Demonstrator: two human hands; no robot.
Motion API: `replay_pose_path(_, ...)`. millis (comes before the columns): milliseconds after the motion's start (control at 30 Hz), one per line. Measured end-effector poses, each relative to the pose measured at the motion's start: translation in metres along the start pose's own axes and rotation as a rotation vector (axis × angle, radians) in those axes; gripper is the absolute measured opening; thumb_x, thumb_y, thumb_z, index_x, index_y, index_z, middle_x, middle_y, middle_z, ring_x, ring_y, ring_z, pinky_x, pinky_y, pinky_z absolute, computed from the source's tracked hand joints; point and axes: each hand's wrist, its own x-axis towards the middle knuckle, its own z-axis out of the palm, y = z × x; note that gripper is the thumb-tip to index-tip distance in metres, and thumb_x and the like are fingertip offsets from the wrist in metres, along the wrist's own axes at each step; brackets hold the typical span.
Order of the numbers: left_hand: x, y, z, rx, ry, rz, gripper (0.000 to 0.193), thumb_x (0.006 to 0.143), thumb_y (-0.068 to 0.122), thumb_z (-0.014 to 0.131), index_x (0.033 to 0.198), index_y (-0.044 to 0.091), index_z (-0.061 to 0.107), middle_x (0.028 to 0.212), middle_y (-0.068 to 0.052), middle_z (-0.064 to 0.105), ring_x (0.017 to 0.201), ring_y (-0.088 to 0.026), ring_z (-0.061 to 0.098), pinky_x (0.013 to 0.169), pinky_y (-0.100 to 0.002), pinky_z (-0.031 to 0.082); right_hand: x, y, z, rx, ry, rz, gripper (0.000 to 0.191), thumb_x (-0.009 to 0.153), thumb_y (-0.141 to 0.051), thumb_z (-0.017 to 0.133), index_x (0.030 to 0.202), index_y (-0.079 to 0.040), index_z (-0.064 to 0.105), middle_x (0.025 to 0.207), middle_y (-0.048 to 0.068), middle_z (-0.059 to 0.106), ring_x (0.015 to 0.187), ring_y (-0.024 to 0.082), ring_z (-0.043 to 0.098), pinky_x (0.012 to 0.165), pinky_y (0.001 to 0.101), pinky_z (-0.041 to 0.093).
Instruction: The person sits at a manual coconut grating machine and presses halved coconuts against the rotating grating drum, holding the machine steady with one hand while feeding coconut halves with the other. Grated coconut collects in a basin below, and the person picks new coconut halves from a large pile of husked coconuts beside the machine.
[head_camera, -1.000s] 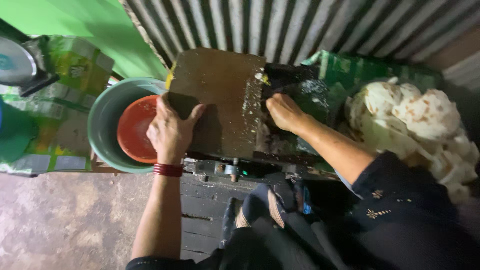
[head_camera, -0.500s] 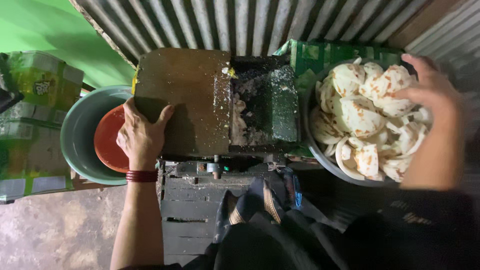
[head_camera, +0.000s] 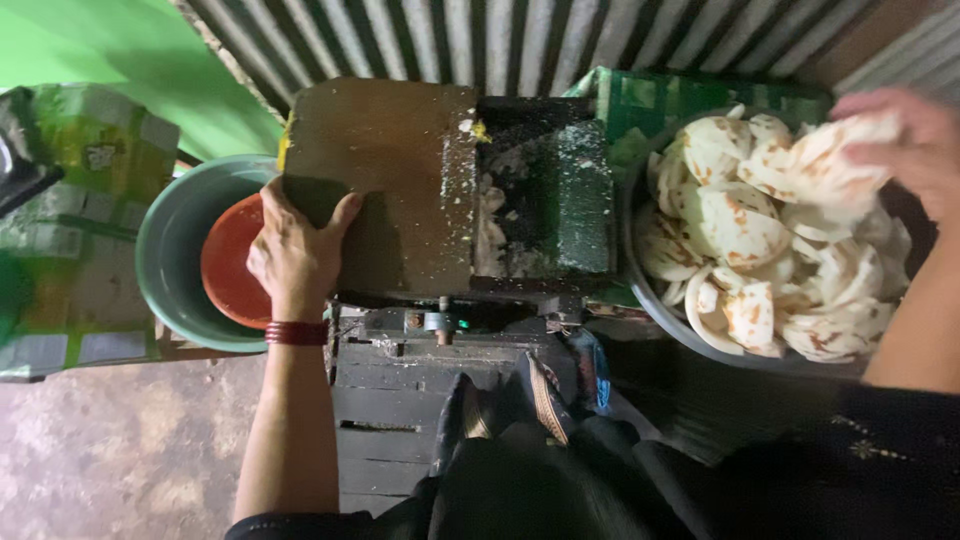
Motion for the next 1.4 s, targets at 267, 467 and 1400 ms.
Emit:
replay_pose_path(267, 0.004, 0.002, -0.004, -0.001, 0.010, -0.001, 0.085, 0.084, 0.070, 0.076, 0.135, 0.008, 0.051, 0.116, -0.022, 0.070, 0.097, -0.047, 0.069, 0.081, -0.056, 0.051, 0.044, -0.087, 0.201, 0.725, 0.049, 0.006, 0.027, 0.087, 0.001, 0.071, 0.114, -0.001, 0.073, 0.114, 0.010, 0.073, 0.102, 0.020, 0.071, 0.094, 0.0344, 0.060)
replay_pose_path(467, 0.007, 0.000, -0.003, -0.023, 0.029, 0.012, 0.086, 0.082, 0.069, 0.077, 0.135, 0.007, 0.050, 0.115, -0.023, 0.070, 0.098, -0.046, 0.068, 0.080, -0.055, 0.051, 0.054, -0.109, 0.323, -0.377, -0.028, -0.025, 0.039, 0.095, -0.023, 0.066, 0.132, -0.015, 0.071, 0.131, 0.018, 0.060, 0.108, 0.032, 0.066, 0.091, 0.0476, 0.057)
replay_pose_path(1400, 0.004, 0.006, -0.005, -0.045, 0.028, 0.015, 0.085, 0.084, 0.067, 0.076, 0.137, 0.007, 0.049, 0.118, -0.023, 0.070, 0.102, -0.044, 0.069, 0.083, -0.054, 0.052, 0.043, -0.101, 0.346, -1.169, -0.582, -0.209, 0.033, 0.084, -0.016, 0.056, 0.096, 0.010, 0.072, 0.137, 0.025, 0.045, 0.129, 0.037, 0.039, 0.110, 0.0568, 0.036)
